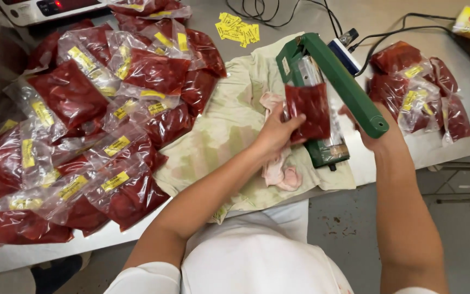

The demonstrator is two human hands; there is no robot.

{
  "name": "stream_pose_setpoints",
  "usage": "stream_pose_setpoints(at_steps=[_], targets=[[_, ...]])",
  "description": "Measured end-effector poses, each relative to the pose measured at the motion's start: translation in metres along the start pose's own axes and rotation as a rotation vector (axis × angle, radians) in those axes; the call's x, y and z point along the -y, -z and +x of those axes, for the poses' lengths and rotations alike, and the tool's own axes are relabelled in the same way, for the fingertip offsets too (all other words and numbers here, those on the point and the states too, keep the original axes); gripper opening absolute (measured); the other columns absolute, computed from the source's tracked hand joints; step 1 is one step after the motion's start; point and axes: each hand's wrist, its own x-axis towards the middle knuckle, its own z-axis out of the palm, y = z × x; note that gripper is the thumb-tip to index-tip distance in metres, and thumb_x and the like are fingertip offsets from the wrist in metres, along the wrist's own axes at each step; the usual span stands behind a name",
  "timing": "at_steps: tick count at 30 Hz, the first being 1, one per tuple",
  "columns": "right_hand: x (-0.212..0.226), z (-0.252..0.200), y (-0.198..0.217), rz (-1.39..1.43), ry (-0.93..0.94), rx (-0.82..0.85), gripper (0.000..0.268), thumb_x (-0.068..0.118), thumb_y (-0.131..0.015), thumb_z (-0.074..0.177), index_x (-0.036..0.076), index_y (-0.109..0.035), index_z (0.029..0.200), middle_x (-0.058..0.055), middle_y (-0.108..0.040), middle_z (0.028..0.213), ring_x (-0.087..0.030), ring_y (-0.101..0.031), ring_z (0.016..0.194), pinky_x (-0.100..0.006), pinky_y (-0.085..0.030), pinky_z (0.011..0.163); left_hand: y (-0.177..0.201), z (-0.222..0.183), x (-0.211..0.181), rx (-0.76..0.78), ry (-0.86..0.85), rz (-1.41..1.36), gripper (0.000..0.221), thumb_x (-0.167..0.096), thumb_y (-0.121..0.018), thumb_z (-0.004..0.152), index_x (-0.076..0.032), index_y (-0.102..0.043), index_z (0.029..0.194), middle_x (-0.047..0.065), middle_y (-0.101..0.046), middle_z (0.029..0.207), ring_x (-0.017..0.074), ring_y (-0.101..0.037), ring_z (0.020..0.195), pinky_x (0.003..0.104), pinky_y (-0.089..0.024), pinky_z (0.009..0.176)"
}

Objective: The person seals small plastic pouches containing a red food substance using a heat sealer and applies yellow labels to each bag.

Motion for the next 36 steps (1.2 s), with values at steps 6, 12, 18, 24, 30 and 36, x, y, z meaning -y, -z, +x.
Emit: stream_pose_setpoints(at_steps=[6,12,18,24,30,36], targets=[[0.078,-0.040,-0.005,-0.407,-0.012,-0.053,0.027,0.016,-0.051,0.108,0.014,-0.063,0.133,-0.011,-0.068,0.113,-0.025,-0.062,0.089,-0.043,-0.050,0.081,0.012,0.037,0.007,-0.154,-0.076,0.030,0.041,-0.011,-0.065,0.093,-0.007,-0.057,0.133,0.014,-0.071,0.119,0.0263,-0.070,0.097,0.036,-0.060,0.081],[0.071,-0.056,0.013,-0.412,0.778,-0.224,0.019,0.009,-0.042,0.117,-0.003,-0.044,0.131,-0.024,-0.053,0.124,-0.037,-0.052,0.116,-0.050,-0.041,0.095,0.018,0.047,0.023,-0.078,-0.149,-0.147,0.039,-0.005,-0.066,0.094,-0.007,-0.058,0.133,0.014,-0.071,0.117,0.0235,-0.069,0.099,0.036,-0.060,0.087],[0.021,-0.040,-0.023,-0.490,0.553,-0.196,0.029,-0.009,-0.034,0.090,-0.001,-0.045,0.116,-0.021,-0.045,0.113,-0.037,-0.039,0.105,-0.049,-0.038,0.083,0.019,0.051,0.027,-0.083,-0.175,-0.133,0.043,-0.003,-0.068,0.091,-0.005,-0.058,0.133,0.016,-0.070,0.120,0.0268,-0.068,0.106,0.040,-0.061,0.090],[-0.037,-0.006,-0.029,-0.432,0.695,-0.284,0.028,-0.008,-0.046,0.093,0.005,-0.044,0.117,-0.017,-0.052,0.108,-0.040,-0.044,0.100,-0.049,-0.038,0.093,0.024,0.059,0.040,-0.120,-0.266,-0.096,0.057,-0.010,-0.080,0.089,-0.005,-0.057,0.140,0.016,-0.068,0.111,0.0234,-0.065,0.100,0.040,-0.064,0.075],[-0.035,-0.014,-0.034,-0.353,0.733,-0.278,0.025,-0.009,-0.038,0.093,0.004,-0.045,0.114,-0.020,-0.053,0.106,-0.041,-0.046,0.098,-0.048,-0.040,0.094,0.028,0.066,0.041,-0.157,-0.194,0.003,0.053,-0.018,-0.080,0.090,-0.004,-0.058,0.136,0.014,-0.070,0.105,0.0221,-0.067,0.095,0.039,-0.065,0.072],[-0.032,-0.020,-0.037,-0.328,0.730,-0.296,0.025,-0.009,-0.037,0.094,0.006,-0.045,0.113,-0.017,-0.053,0.106,-0.037,-0.045,0.097,-0.046,-0.040,0.094,0.029,0.081,0.046,-0.197,-0.125,0.029,0.047,-0.030,-0.075,0.094,-0.003,-0.061,0.131,0.015,-0.070,0.098,0.0231,-0.069,0.087,0.040,-0.064,0.063]])
